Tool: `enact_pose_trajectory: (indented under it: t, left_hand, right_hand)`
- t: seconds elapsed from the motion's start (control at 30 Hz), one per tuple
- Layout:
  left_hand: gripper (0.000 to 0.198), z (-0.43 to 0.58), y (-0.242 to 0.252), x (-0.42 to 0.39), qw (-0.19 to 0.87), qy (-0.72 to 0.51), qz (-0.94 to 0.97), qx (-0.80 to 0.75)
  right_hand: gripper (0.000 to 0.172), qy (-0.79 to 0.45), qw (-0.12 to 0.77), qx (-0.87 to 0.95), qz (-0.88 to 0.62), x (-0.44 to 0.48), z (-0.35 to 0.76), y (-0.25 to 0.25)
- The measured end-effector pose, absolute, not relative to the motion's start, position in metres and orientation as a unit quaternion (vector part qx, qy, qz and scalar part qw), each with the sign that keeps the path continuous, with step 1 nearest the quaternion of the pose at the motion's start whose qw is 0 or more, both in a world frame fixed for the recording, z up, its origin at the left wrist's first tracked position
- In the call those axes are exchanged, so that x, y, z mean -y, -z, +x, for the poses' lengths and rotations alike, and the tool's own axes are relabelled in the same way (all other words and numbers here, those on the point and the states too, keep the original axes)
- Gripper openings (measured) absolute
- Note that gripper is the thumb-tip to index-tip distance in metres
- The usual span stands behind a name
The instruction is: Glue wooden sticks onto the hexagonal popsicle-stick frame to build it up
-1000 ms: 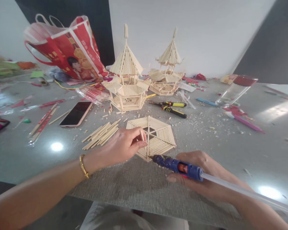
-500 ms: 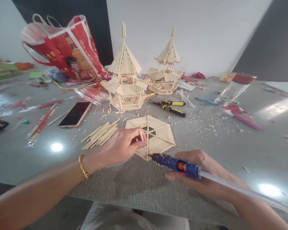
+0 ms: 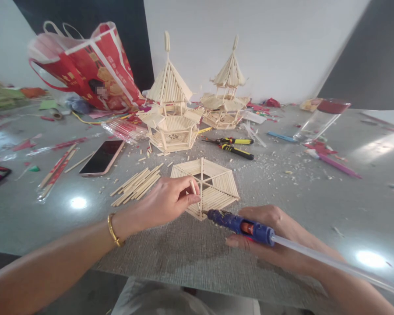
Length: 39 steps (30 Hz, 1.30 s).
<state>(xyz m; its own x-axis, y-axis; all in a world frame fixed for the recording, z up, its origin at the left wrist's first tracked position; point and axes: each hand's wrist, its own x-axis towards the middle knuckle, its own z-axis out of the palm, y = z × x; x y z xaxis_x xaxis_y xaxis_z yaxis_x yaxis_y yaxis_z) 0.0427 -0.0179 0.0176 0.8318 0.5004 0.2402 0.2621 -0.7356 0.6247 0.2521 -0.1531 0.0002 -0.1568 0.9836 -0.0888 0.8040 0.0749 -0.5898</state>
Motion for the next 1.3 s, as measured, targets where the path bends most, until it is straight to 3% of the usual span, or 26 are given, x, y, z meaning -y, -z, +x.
enact_pose_trajectory:
  t: [0.63,1.07,1.3]
  left_hand:
    - [0.005,0.045,-0.015,0.021,0.299,-0.194,0.913,-0.2]
    - [0.007,0.046,-0.016,0.023,0.278,-0.185,0.923,-0.19]
    - [0.005,0.047,-0.016,0.024,0.264,-0.176,0.929,-0.192]
  right_hand:
    - [0.024,-0.217,0.218,0.707,-0.636,0.158,0.261,-0.006]
    - [0.031,-0.203,0.207,0.683,-0.67,0.161,0.267,-0.007]
    - [0.035,-0.132,0.23,0.648,-0.714,0.163,0.271,-0.016]
